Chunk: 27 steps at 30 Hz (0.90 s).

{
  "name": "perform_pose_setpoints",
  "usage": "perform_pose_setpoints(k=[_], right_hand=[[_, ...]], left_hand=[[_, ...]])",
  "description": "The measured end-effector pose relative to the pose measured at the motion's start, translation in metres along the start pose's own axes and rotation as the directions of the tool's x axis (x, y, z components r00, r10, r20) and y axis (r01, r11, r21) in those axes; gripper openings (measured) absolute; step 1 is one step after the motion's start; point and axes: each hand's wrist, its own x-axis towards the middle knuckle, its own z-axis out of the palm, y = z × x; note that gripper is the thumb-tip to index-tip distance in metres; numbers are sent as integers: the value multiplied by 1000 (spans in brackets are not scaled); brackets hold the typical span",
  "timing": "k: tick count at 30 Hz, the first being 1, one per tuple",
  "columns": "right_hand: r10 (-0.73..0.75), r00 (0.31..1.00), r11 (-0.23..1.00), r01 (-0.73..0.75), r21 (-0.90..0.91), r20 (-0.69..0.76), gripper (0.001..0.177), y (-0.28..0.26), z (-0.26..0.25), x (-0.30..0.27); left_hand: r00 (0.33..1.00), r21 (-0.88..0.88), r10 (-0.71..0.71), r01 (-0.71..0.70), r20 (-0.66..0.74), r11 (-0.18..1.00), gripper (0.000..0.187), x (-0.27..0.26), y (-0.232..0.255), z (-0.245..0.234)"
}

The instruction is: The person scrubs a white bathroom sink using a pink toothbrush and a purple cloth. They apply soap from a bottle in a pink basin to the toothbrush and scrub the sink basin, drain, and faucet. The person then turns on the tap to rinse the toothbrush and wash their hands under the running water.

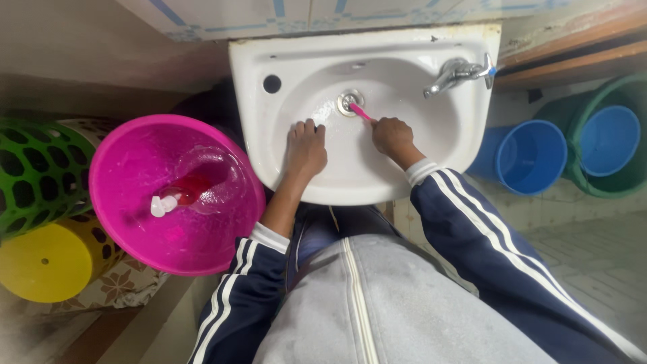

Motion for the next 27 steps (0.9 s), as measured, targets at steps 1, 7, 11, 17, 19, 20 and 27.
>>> perform_pose_setpoints(k=[1, 7, 11, 17, 19, 20, 27], right_hand=[[-14, 1000, 1000, 14, -14, 5, 57, 1, 2, -2], [-120, 984, 992, 114, -56, -131, 61, -5, -2, 24], [-75, 985, 996, 81, 33, -157, 57, 18, -1, 30], [-56, 989, 998, 61, 29, -136, 58, -2, 3, 57], [-71, 992, 997, 75, 32, -107, 60, -5, 12, 54], [-105, 979, 994, 104, -13, -174, 59, 4, 14, 52], [-193, 949, 977, 162, -140, -250, 55, 21, 32, 66]], left_hand=[[1000, -21, -4, 4, -9, 1000, 30, 0, 0, 0], [1000, -15, -2, 2, 1, 1000, 30, -1, -1, 0], [1000, 22, 7, -7, -14, 1000, 32, 8, -2, 1], [1000, 13, -13, 13, 9, 1000, 28, 13, 0, 3], [998, 23, -15, 14, 57, 1000, 29, 8, 1, 5], [999, 22, -3, 3, 38, 1000, 31, 7, 2, 7], [1000, 4, 13, -13, 17, 1000, 32, 8, 6, 5]])
